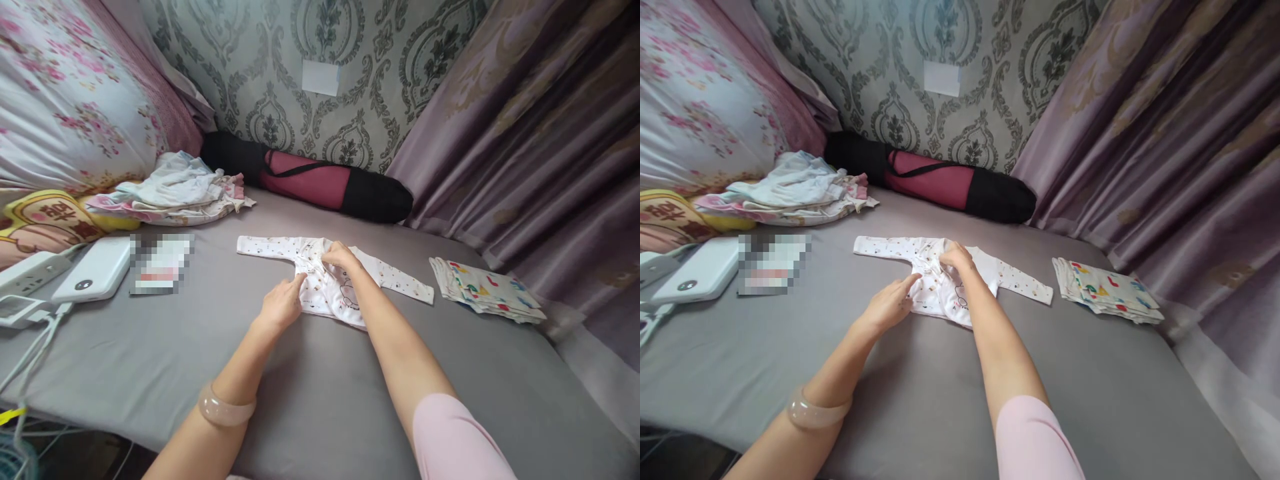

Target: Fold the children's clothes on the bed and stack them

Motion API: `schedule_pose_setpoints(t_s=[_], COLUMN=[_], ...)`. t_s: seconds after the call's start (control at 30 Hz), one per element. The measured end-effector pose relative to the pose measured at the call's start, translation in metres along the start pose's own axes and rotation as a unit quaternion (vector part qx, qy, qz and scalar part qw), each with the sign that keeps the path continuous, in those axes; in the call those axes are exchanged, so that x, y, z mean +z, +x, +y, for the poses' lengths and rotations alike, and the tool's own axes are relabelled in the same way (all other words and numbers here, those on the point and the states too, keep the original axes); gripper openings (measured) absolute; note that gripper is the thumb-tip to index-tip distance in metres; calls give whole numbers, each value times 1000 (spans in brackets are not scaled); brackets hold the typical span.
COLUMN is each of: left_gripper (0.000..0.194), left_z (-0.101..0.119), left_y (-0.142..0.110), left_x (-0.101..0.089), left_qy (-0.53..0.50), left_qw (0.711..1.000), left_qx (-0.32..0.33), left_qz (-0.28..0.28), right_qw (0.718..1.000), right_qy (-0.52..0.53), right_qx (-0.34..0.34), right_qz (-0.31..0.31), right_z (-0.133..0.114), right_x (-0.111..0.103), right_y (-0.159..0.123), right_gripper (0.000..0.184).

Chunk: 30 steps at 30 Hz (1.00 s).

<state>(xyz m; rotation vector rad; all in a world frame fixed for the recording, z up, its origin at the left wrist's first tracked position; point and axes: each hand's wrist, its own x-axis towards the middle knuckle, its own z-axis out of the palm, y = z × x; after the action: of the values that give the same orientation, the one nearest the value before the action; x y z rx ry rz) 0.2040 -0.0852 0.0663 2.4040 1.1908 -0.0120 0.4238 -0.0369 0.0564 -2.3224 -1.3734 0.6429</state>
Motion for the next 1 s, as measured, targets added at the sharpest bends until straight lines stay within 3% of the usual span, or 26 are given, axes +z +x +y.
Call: schedule_pose_setpoints(t_s=[0.2,0.4,0.6,0.7,0.8,1.0], left_gripper=[45,31,26,19,25,29], left_z=[-4,0,-1,-6,-11,-1], left_y=[3,1,-1,-1,7,56], left_x=[1,-6,-8,-7,-11,-19], left_qy=[9,12,28,16,-12,-65], left_qw=[999,998,998,998,997,990], left_qx=[-12,-35,-45,-57,-56,67], left_qz=[-29,-41,-15,8,50,106], right_qw=[987,980,977,983,993,977], right_qy=[-150,-181,-186,-153,-62,163], right_qx=[46,42,36,8,-28,-30], right_qz=[28,69,95,100,95,132], right_z=[-1,3,8,19,36,61], right_x=[-12,-4,10,10,9,14], right_y=[-12,-15,-15,-16,-18,-19], right_gripper=[21,36,38,29,29,39])
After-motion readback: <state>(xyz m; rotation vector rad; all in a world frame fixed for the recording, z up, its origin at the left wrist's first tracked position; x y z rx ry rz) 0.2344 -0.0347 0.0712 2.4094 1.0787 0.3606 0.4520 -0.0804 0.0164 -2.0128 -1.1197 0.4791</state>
